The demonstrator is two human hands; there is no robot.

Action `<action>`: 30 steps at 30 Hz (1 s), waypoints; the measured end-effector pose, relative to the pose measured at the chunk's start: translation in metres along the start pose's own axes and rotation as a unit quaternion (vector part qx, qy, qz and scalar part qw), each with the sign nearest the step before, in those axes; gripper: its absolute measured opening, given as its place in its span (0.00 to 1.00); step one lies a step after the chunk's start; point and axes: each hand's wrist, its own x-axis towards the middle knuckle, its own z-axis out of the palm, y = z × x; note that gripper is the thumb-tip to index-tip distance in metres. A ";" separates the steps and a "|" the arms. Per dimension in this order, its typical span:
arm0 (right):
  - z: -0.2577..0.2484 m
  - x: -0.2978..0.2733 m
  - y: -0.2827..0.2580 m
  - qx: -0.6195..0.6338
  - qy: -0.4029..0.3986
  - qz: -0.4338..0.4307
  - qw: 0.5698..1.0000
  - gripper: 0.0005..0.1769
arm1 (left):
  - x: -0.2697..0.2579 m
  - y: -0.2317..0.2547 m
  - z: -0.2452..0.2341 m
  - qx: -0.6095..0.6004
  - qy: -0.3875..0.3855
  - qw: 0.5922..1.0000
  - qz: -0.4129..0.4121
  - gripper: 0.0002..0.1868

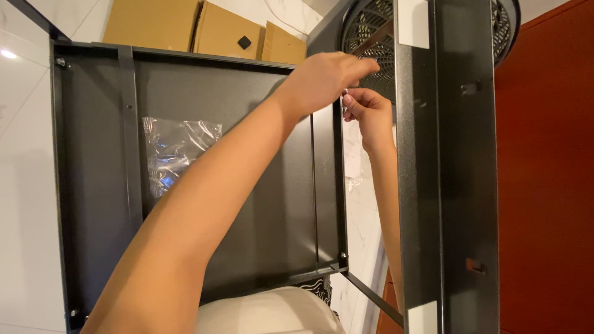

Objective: The person assembles a black metal cabinet by attaching side panels to the main frame. They use a wrench and Allen key to tighten multiple screws at various points on the frame and panels. The person handles screws, a plastic bag of hardware, and the cabinet components throughout the process.

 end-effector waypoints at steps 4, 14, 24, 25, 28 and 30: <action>-0.001 -0.004 -0.009 0.000 0.006 0.000 1.000 0.06 | -0.002 0.000 -0.008 -0.109 -0.012 0.991 -0.072 0.12; 0.002 0.003 -0.008 -0.013 0.002 -0.032 0.999 0.09 | -0.009 0.004 -0.010 -0.044 -0.021 0.998 -0.031 0.17; -0.015 0.015 0.007 -0.003 -0.013 -0.004 1.000 0.10 | -0.010 -0.009 0.003 -0.005 0.019 0.999 0.029 0.22; -0.016 0.014 0.007 -0.004 -0.015 0.000 1.000 0.11 | -0.009 -0.008 0.002 -0.003 0.019 0.999 0.031 0.22; -0.014 0.011 0.007 0.003 -0.016 0.011 1.000 0.11 | -0.009 -0.005 0.001 -0.010 0.024 0.999 0.029 0.18; -0.013 0.009 0.006 0.019 -0.013 0.016 1.000 0.10 | -0.009 -0.004 0.000 -0.007 0.027 0.999 0.031 0.18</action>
